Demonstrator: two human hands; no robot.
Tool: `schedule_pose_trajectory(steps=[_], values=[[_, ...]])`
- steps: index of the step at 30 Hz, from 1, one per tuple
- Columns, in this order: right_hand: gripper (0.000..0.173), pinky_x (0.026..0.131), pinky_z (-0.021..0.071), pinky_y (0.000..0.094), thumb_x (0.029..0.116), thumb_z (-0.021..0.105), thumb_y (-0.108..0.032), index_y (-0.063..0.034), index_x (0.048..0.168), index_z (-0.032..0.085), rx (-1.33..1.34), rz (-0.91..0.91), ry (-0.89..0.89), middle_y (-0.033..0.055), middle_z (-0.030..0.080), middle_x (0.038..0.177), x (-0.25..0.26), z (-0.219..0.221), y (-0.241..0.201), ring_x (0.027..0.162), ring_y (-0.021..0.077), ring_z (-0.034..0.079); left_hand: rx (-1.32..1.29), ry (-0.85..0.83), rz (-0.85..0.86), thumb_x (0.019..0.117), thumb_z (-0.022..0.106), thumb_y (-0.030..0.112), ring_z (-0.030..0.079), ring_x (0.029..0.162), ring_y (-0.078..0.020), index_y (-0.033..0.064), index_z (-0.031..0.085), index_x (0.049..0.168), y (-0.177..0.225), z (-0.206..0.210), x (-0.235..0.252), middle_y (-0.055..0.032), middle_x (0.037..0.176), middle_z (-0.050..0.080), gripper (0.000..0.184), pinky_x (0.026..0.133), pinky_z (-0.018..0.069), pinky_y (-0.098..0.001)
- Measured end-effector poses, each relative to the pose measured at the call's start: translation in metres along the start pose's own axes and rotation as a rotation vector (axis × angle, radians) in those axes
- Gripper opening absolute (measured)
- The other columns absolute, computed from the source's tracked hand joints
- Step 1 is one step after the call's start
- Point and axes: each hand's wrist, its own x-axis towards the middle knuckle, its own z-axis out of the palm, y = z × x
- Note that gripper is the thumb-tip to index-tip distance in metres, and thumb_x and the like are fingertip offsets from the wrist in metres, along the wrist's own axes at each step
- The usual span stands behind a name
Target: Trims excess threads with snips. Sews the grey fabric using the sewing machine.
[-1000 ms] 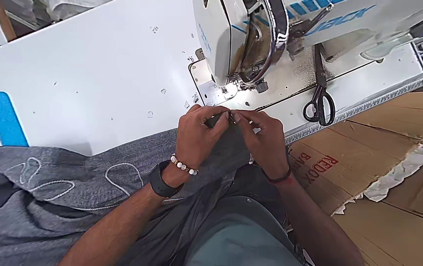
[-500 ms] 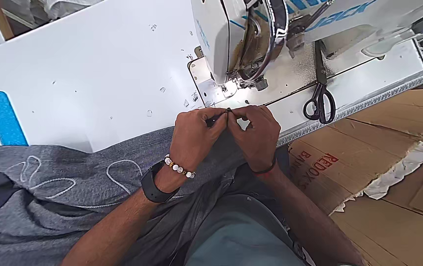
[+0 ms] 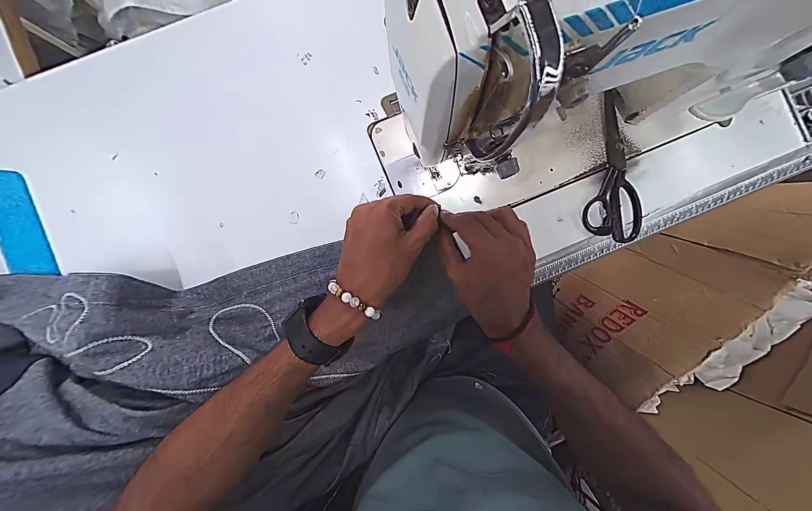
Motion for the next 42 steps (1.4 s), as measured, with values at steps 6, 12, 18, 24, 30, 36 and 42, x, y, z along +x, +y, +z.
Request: schedule_pose_trajectory(steps=[6, 12, 18, 24, 30, 36, 42], values=[[0.015, 0.065, 0.0531, 0.035, 0.0978, 0.067, -0.024, -0.0121, 0.098, 0.077, -0.023, 0.048, 0.049, 0.0025, 0.073, 0.086, 0.008, 0.014, 0.007, 0.078, 0.0194, 0.067, 0.067, 0.009, 0.036, 0.1048, 0.057, 0.035, 0.064, 0.064, -0.0192, 0.0163, 0.077, 0.099, -0.018, 0.008, 0.032, -0.0032, 0.077, 0.071, 0.028, 0.058, 0.0497, -0.044], [0.021, 0.057, 0.0508, 0.0327, 0.1002, 0.063, -0.021, -0.0109, 0.108, 0.079, -0.17, -0.048, 0.032, 0.0062, 0.069, 0.086, 0.003, 0.022, 0.007, 0.075, 0.021, 0.066, 0.276, 0.159, 0.239, 0.1002, 0.066, 0.025, 0.066, 0.098, -0.0258, 0.0179, 0.077, 0.108, -0.033, 0.023, 0.041, -0.0058, 0.114, 0.068, 0.016, 0.078, 0.0542, -0.0461], [0.031, 0.046, 0.0438, 0.0336, 0.1018, 0.056, -0.022, -0.0097, 0.123, 0.075, -0.214, -0.091, -0.104, 0.0043, 0.065, 0.072, -0.001, 0.014, 0.01, 0.059, 0.0207, 0.062, 0.438, 0.212, 0.517, 0.102, 0.06, 0.017, 0.065, 0.11, -0.0225, 0.0178, 0.078, 0.11, -0.049, 0.027, 0.035, 0.002, 0.114, 0.076, 0.02, 0.091, 0.045, -0.0421], [0.035, 0.041, 0.0379, 0.0351, 0.1017, 0.053, -0.021, -0.0118, 0.129, 0.072, -0.221, -0.082, -0.196, 0.0025, 0.059, 0.06, 0.006, 0.006, 0.01, 0.048, 0.0209, 0.056, 0.514, 0.093, 0.527, 0.103, 0.054, 0.024, 0.051, 0.136, -0.0255, 0.0215, 0.069, 0.135, -0.058, 0.018, 0.021, 0.0043, 0.145, 0.063, 0.036, 0.109, 0.0351, -0.0477], [0.037, 0.04, 0.0385, 0.0373, 0.1022, 0.053, -0.021, -0.0112, 0.133, 0.07, -0.241, -0.068, -0.206, 0.005, 0.061, 0.062, 0.021, 0.01, 0.013, 0.048, 0.0236, 0.057, 0.578, 0.115, 0.504, 0.1039, 0.05, 0.031, 0.053, 0.126, -0.0272, 0.0283, 0.069, 0.135, -0.064, 0.019, 0.037, 0.0042, 0.137, 0.065, 0.036, 0.105, 0.0334, -0.0485], [0.036, 0.043, 0.0428, 0.0434, 0.1027, 0.053, -0.025, -0.0186, 0.133, 0.071, -0.121, -0.004, -0.379, 0.0053, 0.063, 0.062, 0.029, -0.012, 0.018, 0.051, 0.0255, 0.06, 0.555, 0.118, 0.537, 0.1042, 0.051, 0.03, 0.052, 0.129, -0.028, 0.0285, 0.068, 0.136, -0.065, 0.019, 0.037, 0.0033, 0.139, 0.065, 0.036, 0.107, 0.0332, -0.0493], [0.038, 0.081, 0.0548, 0.0589, 0.1062, 0.046, -0.03, -0.0111, 0.131, 0.067, -0.262, 0.3, -0.121, 0.0193, 0.071, 0.114, 0.076, -0.118, 0.118, 0.099, 0.0357, 0.07, 0.579, 0.119, 0.487, 0.1031, 0.049, 0.03, 0.051, 0.133, -0.0255, 0.0345, 0.066, 0.138, -0.061, 0.02, 0.037, 0.006, 0.14, 0.064, 0.039, 0.108, 0.0322, -0.0496]])
